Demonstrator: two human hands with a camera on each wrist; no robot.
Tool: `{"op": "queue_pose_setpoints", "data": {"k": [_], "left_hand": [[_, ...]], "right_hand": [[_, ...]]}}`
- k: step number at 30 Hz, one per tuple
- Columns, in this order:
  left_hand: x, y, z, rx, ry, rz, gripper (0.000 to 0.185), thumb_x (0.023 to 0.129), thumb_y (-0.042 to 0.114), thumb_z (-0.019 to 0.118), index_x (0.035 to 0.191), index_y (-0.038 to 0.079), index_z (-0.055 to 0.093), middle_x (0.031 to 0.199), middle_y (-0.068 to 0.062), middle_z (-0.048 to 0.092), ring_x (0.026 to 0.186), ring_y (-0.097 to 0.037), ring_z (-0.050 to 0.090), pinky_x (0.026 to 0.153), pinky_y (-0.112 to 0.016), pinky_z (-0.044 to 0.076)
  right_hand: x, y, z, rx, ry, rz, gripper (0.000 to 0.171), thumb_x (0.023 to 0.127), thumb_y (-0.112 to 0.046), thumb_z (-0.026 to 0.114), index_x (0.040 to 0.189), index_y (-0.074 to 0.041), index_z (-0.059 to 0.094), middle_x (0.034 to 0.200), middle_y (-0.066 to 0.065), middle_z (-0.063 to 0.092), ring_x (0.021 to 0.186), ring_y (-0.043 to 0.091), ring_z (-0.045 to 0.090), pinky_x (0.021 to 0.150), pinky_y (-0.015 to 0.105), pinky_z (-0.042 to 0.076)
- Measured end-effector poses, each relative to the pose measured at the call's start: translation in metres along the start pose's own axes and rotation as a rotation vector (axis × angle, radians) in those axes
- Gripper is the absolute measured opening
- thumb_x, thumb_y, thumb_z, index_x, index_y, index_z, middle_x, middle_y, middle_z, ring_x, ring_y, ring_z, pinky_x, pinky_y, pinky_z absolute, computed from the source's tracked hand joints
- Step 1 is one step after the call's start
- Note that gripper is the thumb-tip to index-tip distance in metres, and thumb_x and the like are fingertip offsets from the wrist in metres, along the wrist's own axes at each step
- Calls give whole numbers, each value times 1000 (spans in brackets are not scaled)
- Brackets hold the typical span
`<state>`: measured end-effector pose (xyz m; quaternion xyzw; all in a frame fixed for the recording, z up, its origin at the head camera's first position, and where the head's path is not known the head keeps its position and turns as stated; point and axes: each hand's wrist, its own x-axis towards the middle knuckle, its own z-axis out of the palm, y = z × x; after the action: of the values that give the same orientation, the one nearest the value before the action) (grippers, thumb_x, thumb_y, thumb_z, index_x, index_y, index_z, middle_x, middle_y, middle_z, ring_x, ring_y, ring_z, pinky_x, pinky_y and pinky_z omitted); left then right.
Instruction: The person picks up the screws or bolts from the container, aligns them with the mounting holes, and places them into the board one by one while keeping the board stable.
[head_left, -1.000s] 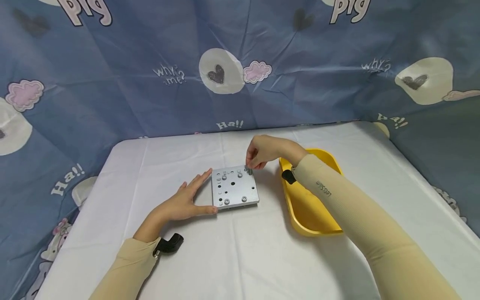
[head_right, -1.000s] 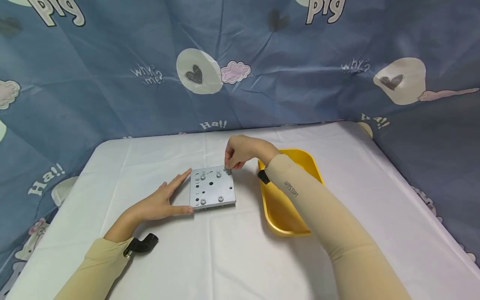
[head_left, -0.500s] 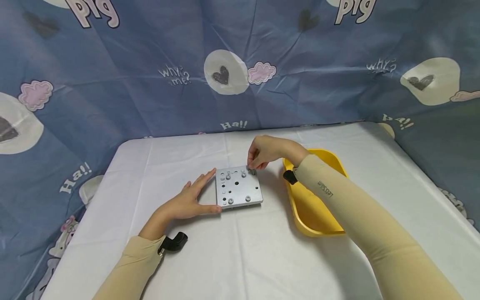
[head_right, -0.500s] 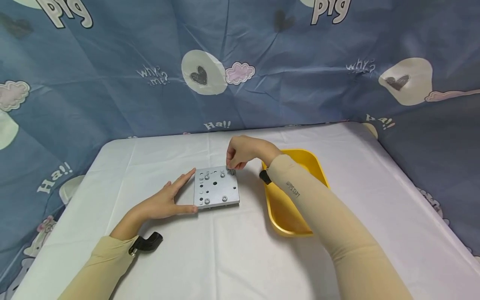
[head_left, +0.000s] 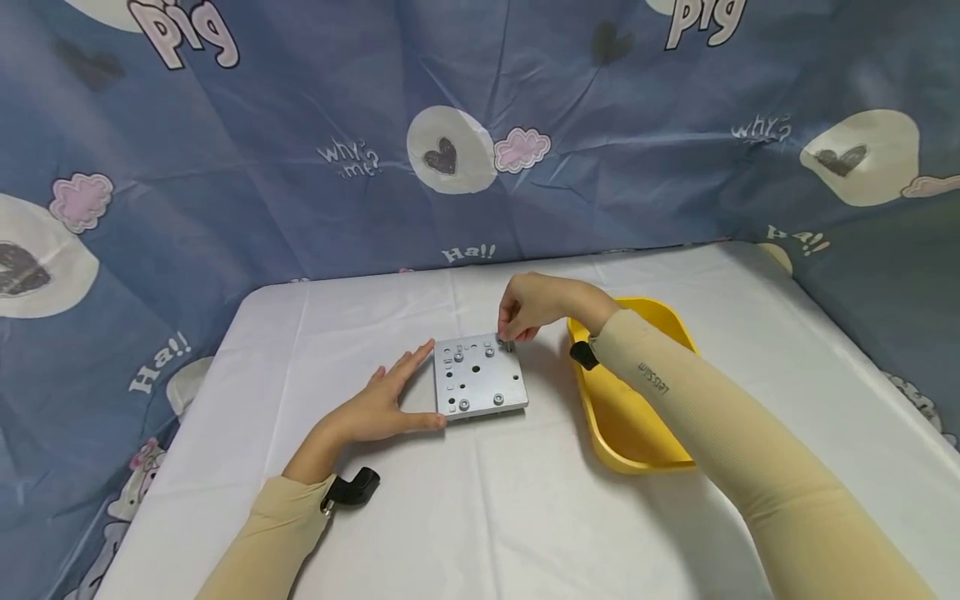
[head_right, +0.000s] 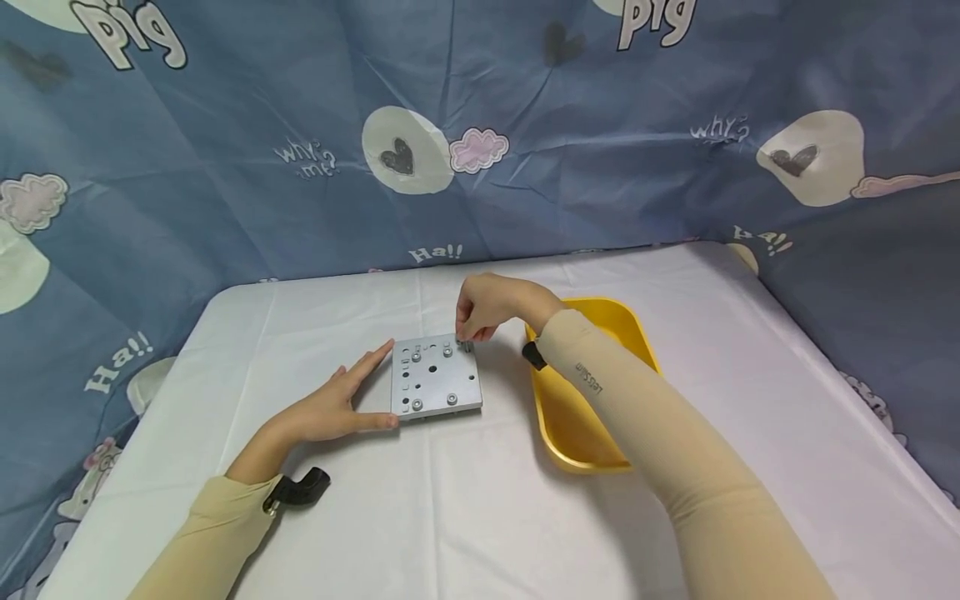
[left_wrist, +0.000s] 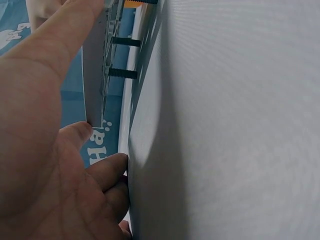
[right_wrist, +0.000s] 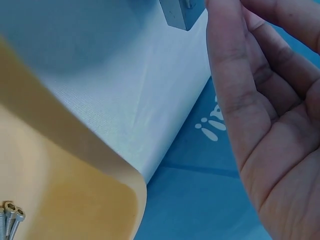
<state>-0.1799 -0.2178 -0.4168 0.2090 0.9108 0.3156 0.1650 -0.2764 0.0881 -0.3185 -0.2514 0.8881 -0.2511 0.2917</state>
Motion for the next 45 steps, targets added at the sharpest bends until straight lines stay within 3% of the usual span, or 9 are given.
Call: {"op": "queue_pose_setpoints", "data": {"k": [9, 27, 45], "left_hand": [[2, 0, 1, -3, 2, 1, 121, 85, 59, 87, 175, 32, 10, 182, -1, 14, 170, -35, 8, 135, -64, -4], [0, 1, 1, 0, 11, -7, 120, 86, 57, 86, 175, 30, 11, 182, -6, 14, 169, -39, 8, 134, -66, -5], [-1, 1, 3, -5, 14, 3, 120, 86, 55, 87, 175, 28, 12, 182, -8, 15, 169, -40, 7, 134, -67, -5]], "right_hand": [[-1, 0, 3, 4, 0, 5, 8, 97, -12, 80, 93, -5, 80, 78, 1, 74, 70, 9, 71, 75, 25, 64], [-3, -2, 0, -7, -18, 19, 7, 97, -12, 80, 94, -6, 80, 79, 0, 73, 71, 9, 71, 76, 25, 64], [-16, 11, -5, 43, -16, 16, 8, 98, -11, 79, 100, -3, 78, 79, 2, 73, 71, 11, 71, 77, 26, 64]]}}
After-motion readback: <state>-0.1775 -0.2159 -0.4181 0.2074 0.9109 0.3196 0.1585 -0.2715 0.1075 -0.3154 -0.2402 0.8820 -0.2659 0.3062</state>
